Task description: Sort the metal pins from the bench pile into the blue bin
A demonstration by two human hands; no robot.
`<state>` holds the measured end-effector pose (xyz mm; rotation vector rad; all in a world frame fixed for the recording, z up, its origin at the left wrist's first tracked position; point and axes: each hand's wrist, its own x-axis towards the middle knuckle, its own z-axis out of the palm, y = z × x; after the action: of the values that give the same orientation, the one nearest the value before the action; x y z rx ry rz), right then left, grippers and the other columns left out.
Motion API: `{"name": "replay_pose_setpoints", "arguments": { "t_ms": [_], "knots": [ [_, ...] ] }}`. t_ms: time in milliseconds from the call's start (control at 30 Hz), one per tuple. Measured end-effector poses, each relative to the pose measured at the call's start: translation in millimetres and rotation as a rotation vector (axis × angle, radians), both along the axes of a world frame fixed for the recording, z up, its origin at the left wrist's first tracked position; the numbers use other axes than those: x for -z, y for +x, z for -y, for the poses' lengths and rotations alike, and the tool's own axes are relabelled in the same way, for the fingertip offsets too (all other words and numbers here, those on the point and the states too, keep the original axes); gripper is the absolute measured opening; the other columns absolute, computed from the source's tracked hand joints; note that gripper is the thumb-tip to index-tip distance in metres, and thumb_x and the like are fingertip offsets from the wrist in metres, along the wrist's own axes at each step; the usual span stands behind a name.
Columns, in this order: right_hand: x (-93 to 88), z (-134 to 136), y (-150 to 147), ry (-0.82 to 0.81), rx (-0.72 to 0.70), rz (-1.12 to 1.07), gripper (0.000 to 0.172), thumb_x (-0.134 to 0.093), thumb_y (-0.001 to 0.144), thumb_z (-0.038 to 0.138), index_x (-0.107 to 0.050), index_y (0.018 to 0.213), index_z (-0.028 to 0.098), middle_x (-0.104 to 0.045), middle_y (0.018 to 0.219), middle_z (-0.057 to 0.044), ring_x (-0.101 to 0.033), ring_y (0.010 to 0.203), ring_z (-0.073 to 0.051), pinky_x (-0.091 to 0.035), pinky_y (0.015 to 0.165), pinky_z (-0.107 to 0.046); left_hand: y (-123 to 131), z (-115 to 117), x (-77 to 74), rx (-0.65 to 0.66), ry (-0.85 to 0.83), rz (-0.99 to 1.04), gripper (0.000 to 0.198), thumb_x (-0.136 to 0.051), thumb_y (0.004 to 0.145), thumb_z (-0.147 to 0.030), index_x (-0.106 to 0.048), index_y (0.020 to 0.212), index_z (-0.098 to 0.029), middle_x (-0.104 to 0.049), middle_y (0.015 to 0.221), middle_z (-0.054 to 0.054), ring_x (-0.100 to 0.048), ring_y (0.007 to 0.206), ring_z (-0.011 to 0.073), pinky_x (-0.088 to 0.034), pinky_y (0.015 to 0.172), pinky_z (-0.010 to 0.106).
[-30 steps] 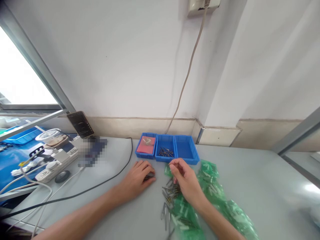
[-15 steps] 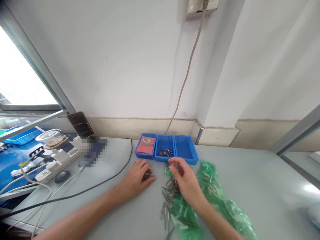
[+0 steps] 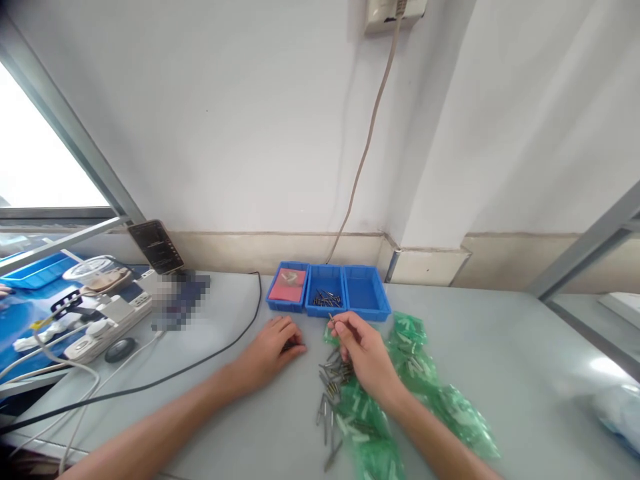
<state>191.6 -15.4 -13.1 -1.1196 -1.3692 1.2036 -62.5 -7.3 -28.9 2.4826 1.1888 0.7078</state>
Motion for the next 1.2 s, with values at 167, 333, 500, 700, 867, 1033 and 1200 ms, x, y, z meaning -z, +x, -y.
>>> {"name": "replay_pose_setpoints", "arguments": {
  "t_ms": [167,333,500,700,867,1033,1200],
  "knots": [
    [-3.5,-0.3,0.3,0.013,-0.004,-0.029,0.046,-0.071,0.093,0.067,-0.068,0.105,0.022,-0.066,0.091,-0.002,-0.051,0.058,-0.013,-0.046,0.056,-0.030,-0.5,0.1,0.0,0.013,0.016,0.000,0.014,-0.067,0.107,-0.029,-0.059,0.099,-0.020,-0.064,0.100,0.002,-0.057,0.095,0.0210,-0.045,0.087,0.035],
    [-3.1,2.9,2.3,0.079,0.010,0.097,0.038,-0.065,0.099,0.063,-0.061,0.103,0.025,-0.055,0.075,0.004,-0.051,0.059,-0.016,-0.044,0.057,-0.030,-1.3,-0.3,0.9,0.025,0.020,0.004,0.013,-0.064,0.108,-0.032,-0.062,0.102,-0.020,-0.064,0.102,0.003,-0.058,0.097,0.0211,-0.046,0.090,0.035],
    [-6.8,8.4,0.9,0.171,0.039,0.201,0.029,-0.063,0.102,0.054,-0.062,0.100,0.026,-0.059,0.084,0.000,-0.050,0.065,-0.017,-0.045,0.059,-0.031,-0.8,0.1,-0.6,0.030,0.009,0.001,0.011,-0.064,0.108,-0.030,-0.062,0.103,-0.020,-0.065,0.104,0.003,-0.059,0.098,0.0214,-0.046,0.090,0.036],
    [-12.0,8.8,-0.1,0.136,0.038,0.156,0.036,-0.066,0.098,0.061,-0.062,0.098,0.025,-0.058,0.083,0.000,-0.049,0.061,-0.016,-0.043,0.055,-0.030,-0.5,0.2,-1.6,0.028,0.029,-0.011,0.011,-0.064,0.108,-0.030,-0.062,0.103,-0.021,-0.065,0.105,0.003,-0.059,0.098,0.0213,-0.047,0.089,0.036],
    [-11.3,7.7,-1.8,-0.027,-0.035,-0.056,0.045,-0.073,0.091,0.068,-0.063,0.101,0.025,-0.054,0.078,0.004,-0.046,0.054,-0.012,-0.043,0.047,-0.027,0.0,1.8,-3.4,0.014,0.053,-0.027,0.013,-0.062,0.109,-0.033,-0.061,0.104,-0.020,-0.064,0.106,0.005,-0.059,0.099,0.0224,-0.048,0.089,0.036],
    [-12.5,9.2,-3.8,-0.140,-0.069,-0.243,0.043,-0.081,0.088,0.062,-0.069,0.102,0.023,-0.057,0.088,0.000,-0.041,0.059,-0.011,-0.041,0.043,-0.023,0.5,4.0,-1.9,-0.038,0.080,-0.040,0.014,-0.065,0.107,-0.033,-0.059,0.104,-0.021,-0.063,0.107,0.005,-0.059,0.099,0.0235,-0.047,0.090,0.038],
    [-13.6,9.8,-4.3,-0.188,-0.102,-0.310,0.037,-0.081,0.091,0.056,-0.072,0.103,0.022,-0.056,0.088,0.000,-0.040,0.061,-0.010,-0.040,0.044,-0.021,0.4,3.2,-0.3,-0.063,0.045,-0.017,0.015,-0.069,0.104,-0.031,-0.058,0.102,-0.021,-0.064,0.106,0.003,-0.059,0.096,0.0226,-0.046,0.088,0.037]
  ]
}}
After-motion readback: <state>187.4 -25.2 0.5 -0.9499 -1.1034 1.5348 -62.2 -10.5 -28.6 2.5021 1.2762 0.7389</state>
